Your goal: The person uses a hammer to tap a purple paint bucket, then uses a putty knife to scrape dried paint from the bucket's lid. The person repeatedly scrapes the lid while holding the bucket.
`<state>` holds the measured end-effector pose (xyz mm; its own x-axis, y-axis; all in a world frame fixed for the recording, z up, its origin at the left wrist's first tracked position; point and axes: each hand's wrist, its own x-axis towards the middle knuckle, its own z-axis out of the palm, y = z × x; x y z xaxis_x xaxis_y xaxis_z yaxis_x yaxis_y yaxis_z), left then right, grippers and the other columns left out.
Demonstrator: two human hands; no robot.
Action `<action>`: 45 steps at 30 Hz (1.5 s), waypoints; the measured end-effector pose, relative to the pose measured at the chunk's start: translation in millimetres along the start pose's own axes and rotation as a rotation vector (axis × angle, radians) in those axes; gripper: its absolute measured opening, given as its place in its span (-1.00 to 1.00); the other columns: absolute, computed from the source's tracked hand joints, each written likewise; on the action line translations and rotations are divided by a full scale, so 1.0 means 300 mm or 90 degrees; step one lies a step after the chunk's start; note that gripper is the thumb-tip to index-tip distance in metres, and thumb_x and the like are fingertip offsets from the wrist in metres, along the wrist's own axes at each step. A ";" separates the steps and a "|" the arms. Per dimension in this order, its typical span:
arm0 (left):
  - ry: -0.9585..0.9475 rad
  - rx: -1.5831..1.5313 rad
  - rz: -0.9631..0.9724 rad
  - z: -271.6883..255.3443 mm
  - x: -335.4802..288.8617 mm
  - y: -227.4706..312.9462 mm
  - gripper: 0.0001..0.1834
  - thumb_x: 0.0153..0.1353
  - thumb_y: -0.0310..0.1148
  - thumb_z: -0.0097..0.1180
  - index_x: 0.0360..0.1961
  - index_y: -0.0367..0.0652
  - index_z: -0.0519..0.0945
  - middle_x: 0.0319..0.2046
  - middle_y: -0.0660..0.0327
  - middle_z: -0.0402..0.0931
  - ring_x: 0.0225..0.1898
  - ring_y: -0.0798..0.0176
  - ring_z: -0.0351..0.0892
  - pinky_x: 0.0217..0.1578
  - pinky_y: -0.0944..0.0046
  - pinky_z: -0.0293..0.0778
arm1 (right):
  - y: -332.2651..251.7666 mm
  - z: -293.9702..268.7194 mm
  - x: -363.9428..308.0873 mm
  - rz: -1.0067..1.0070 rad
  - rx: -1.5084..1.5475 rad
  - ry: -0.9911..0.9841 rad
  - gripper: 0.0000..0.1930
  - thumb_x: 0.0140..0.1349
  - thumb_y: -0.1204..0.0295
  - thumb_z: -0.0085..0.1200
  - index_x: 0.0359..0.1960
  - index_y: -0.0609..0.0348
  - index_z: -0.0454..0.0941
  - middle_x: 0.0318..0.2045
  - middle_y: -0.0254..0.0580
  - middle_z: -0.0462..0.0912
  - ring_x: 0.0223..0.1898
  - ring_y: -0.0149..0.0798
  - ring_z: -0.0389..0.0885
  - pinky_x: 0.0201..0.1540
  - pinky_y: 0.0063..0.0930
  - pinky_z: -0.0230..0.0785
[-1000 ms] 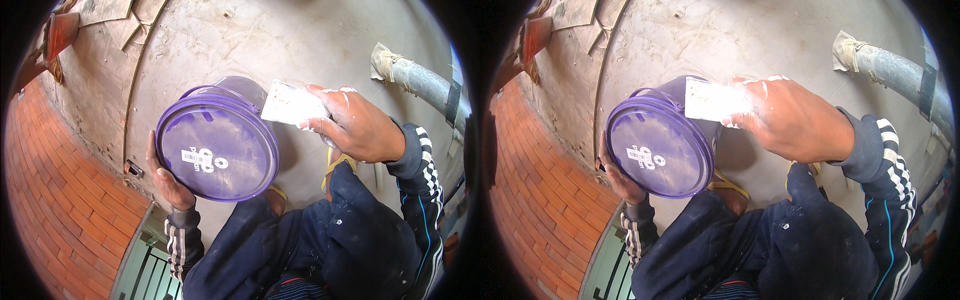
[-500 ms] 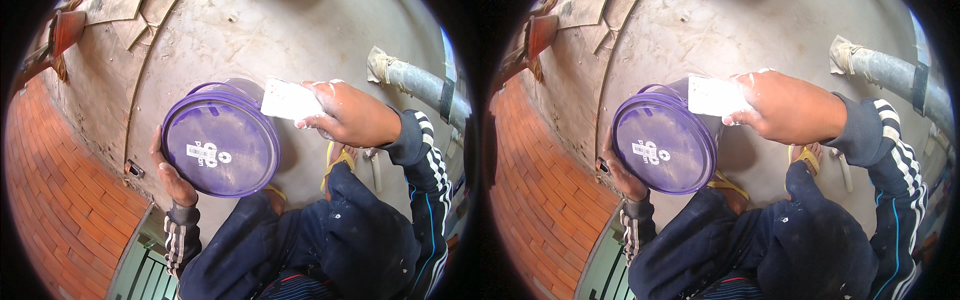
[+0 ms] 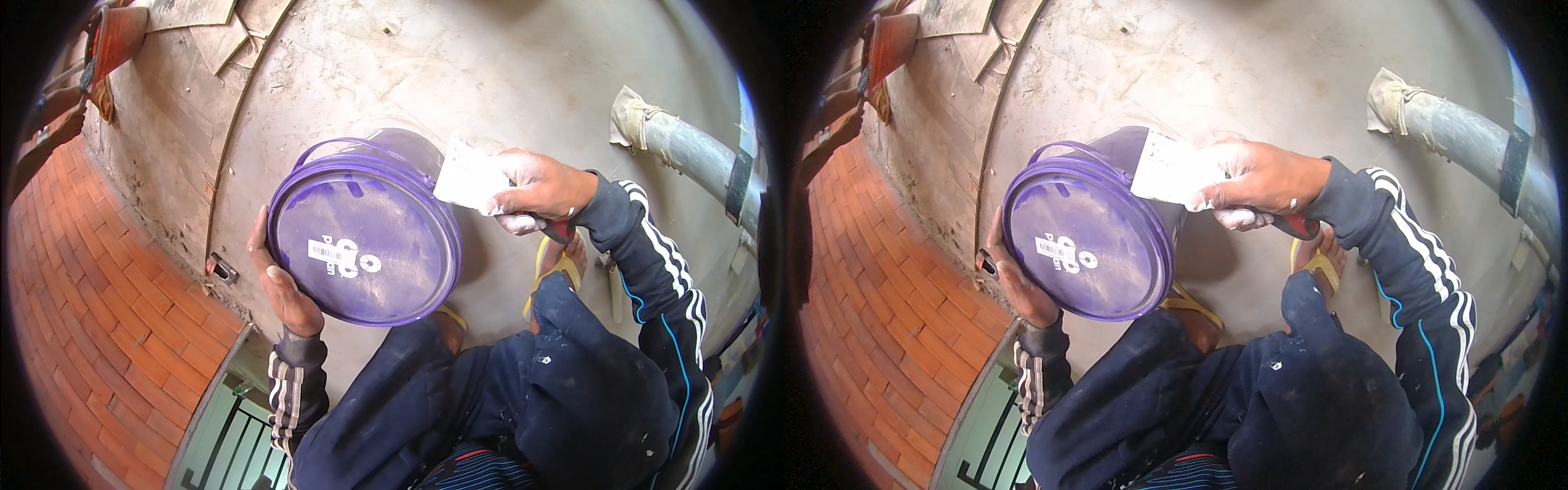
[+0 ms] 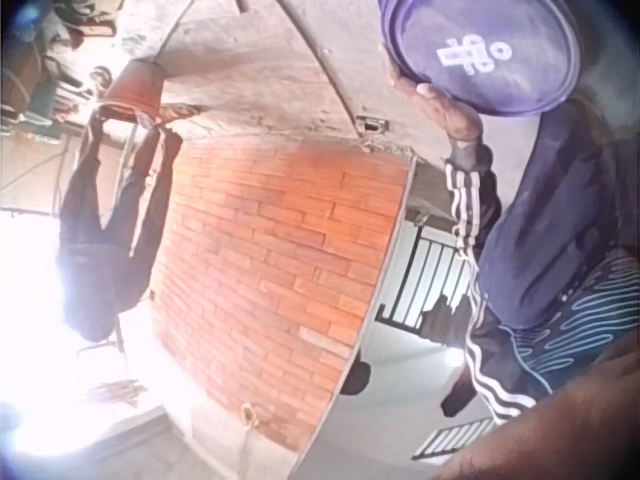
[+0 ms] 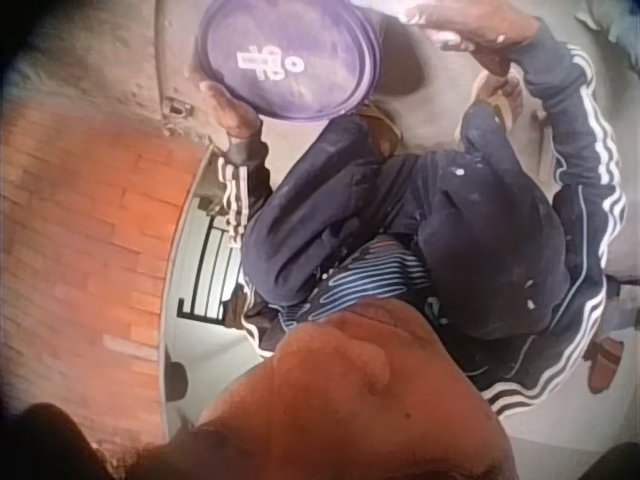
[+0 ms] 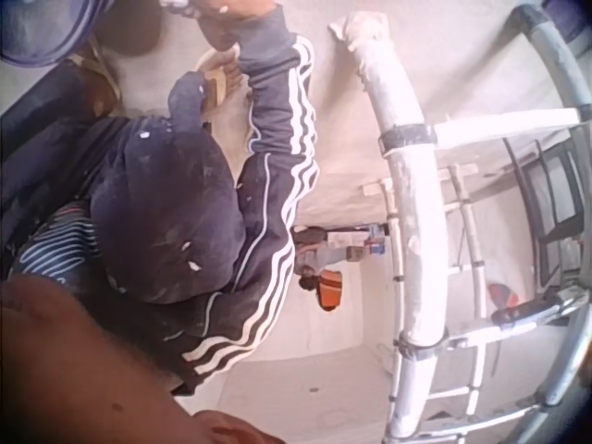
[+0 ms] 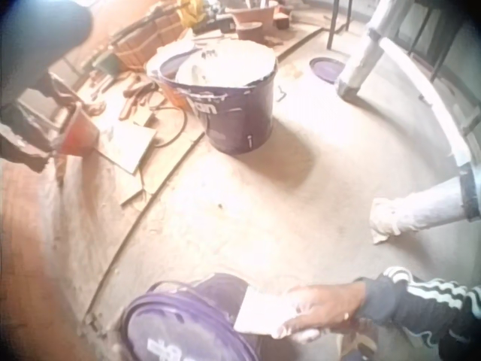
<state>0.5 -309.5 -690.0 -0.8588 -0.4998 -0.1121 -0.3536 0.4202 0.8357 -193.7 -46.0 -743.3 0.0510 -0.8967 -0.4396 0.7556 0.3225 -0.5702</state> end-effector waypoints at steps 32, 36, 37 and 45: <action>0.061 -0.218 -0.221 -0.030 -0.008 -0.043 -0.54 0.39 -0.07 -0.24 0.05 -0.24 0.37 -0.15 0.19 0.45 -0.15 0.33 0.47 -0.10 0.35 0.40 | -0.147 0.054 0.227 -0.158 -0.257 0.305 -0.67 0.05 0.35 0.20 -0.28 0.40 0.49 -0.59 -0.17 0.60 -0.70 -0.38 0.52 -0.62 -0.52 0.40; 0.034 -0.155 -0.165 -0.054 0.010 -0.080 -0.50 0.41 -0.08 -0.31 0.08 -0.29 0.36 -0.12 0.15 0.45 -0.16 0.33 0.48 -0.11 0.36 0.41 | -0.101 0.081 0.223 -0.193 -0.136 0.342 -0.75 0.13 0.36 0.11 -0.30 0.34 0.51 -0.57 -0.18 0.56 -0.68 -0.44 0.48 -0.63 -0.61 0.34; 0.010 -0.149 -0.150 -0.058 0.022 -0.081 -0.50 0.41 -0.08 -0.32 0.09 -0.30 0.36 -0.10 0.14 0.45 -0.15 0.33 0.48 -0.10 0.35 0.41 | -0.105 0.071 0.222 -0.196 -0.122 0.321 -0.72 0.11 0.33 0.12 -0.33 0.39 0.51 -0.58 -0.15 0.56 -0.67 -0.41 0.50 -0.61 -0.57 0.38; -0.113 -0.031 -0.093 -0.040 0.145 0.001 -0.43 0.40 -0.03 -0.34 0.15 -0.31 0.34 0.06 0.07 0.36 0.05 0.24 0.35 0.08 0.25 0.25 | -0.172 0.054 0.202 -0.264 -0.369 0.300 -0.82 0.11 0.35 0.04 -0.42 0.16 0.62 -0.69 -0.08 0.53 -0.62 -0.24 0.59 -0.46 -0.33 0.47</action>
<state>-32.5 -340.2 -688.2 -0.8533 -0.4093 -0.3231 -0.4641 0.3138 0.8283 -219.0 -122.0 -729.2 -0.5300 -0.7981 -0.2866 0.1931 0.2155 -0.9572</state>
